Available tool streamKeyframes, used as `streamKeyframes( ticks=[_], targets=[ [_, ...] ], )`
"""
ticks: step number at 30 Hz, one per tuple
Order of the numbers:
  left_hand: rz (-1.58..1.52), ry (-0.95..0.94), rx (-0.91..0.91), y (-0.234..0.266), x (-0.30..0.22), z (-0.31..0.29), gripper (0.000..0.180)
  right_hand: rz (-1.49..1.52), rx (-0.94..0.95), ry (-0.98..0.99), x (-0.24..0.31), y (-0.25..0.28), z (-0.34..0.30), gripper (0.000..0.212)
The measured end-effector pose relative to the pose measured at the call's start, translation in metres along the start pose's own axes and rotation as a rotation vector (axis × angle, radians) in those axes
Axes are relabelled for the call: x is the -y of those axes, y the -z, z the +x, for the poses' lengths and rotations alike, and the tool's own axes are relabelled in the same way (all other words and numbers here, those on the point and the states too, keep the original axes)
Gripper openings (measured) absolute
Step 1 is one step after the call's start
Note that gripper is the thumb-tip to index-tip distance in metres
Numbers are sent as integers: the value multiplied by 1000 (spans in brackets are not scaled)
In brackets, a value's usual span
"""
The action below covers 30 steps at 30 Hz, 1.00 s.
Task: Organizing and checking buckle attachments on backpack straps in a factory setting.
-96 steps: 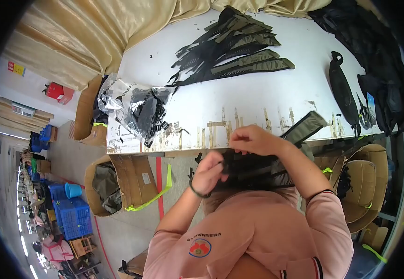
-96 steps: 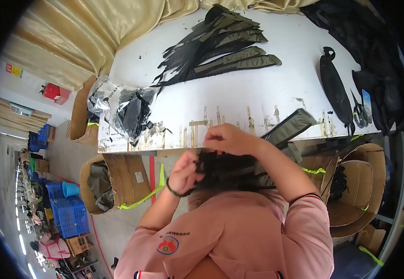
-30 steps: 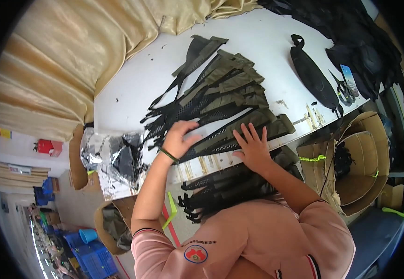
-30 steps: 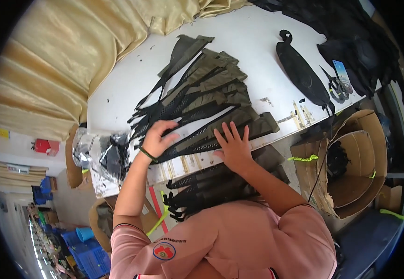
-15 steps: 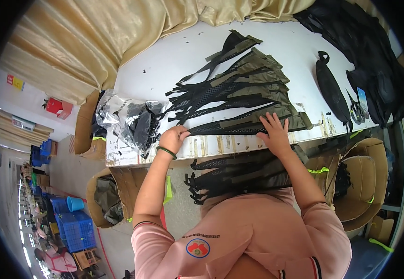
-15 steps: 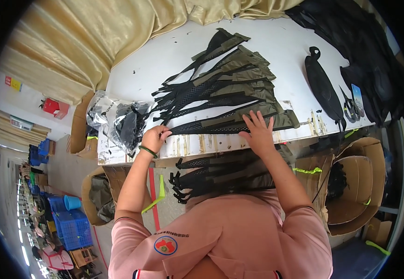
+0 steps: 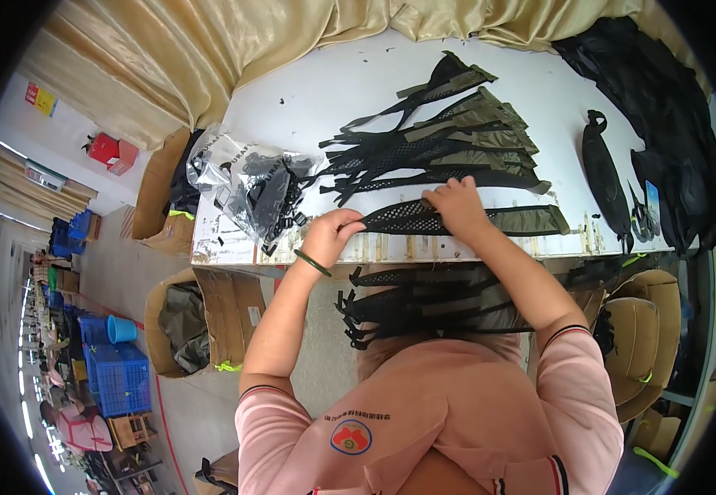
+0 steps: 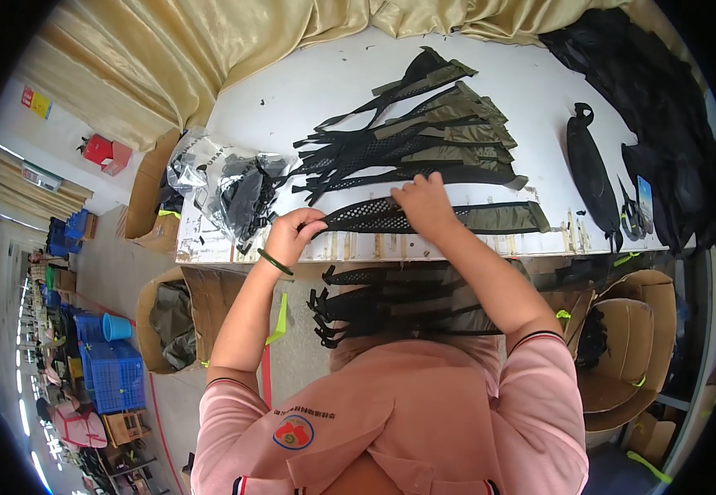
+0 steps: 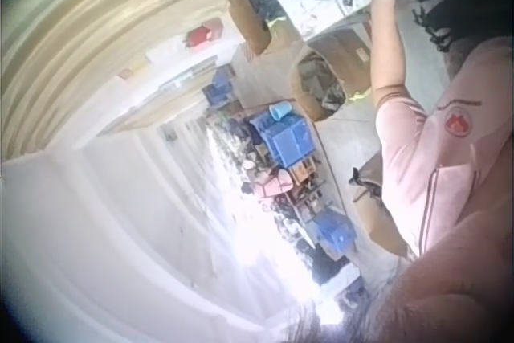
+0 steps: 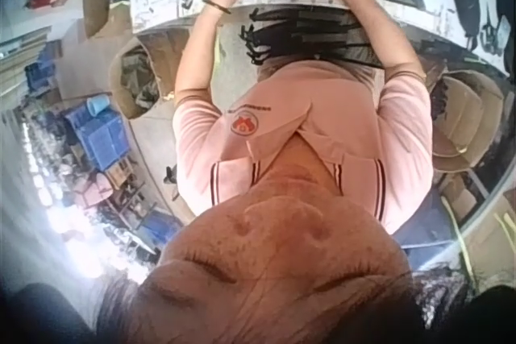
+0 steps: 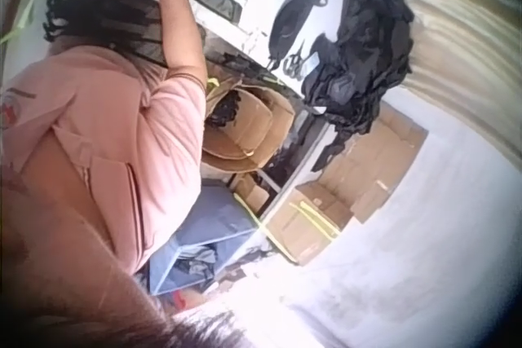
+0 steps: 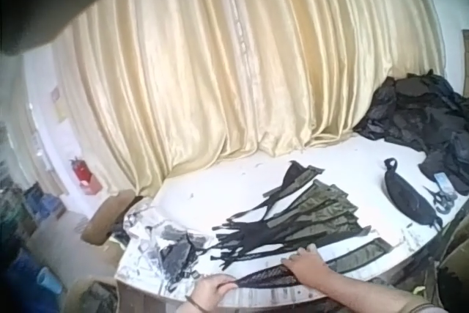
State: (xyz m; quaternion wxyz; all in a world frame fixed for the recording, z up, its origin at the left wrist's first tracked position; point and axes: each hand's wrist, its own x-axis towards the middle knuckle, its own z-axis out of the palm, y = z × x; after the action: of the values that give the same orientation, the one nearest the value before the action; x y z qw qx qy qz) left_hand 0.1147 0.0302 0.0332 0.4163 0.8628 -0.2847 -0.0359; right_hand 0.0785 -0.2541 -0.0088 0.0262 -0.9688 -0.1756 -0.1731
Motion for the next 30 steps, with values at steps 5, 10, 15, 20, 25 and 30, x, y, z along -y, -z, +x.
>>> streamKeyframes(
  ticks=[5, 10, 15, 20, 25, 30],
  targets=[
    [-436, 374, 104, 1, 43, -27, 14, -89, -221, -80, -20, 43, -16, 32],
    [-544, 439, 126, -21, 59, -33, 14, -76, -84, -274, -26, 70, -58, 42],
    [-584, 456, 67, -38, 61, -38, 11, 64, 272, -420, -12, 57, -85, 63],
    [-742, 397, 87, -53, 31, -40, 10, 727, -69, -3, 62, 33, -21, 51],
    [-748, 318, 72, -41, 20, -35, 8, 1243, 191, -21, 87, -15, 10, 38],
    [94, 345, -408, 29, 124, -26, 24, 1120, 311, -75, 77, -23, 20, 24]
  ],
)
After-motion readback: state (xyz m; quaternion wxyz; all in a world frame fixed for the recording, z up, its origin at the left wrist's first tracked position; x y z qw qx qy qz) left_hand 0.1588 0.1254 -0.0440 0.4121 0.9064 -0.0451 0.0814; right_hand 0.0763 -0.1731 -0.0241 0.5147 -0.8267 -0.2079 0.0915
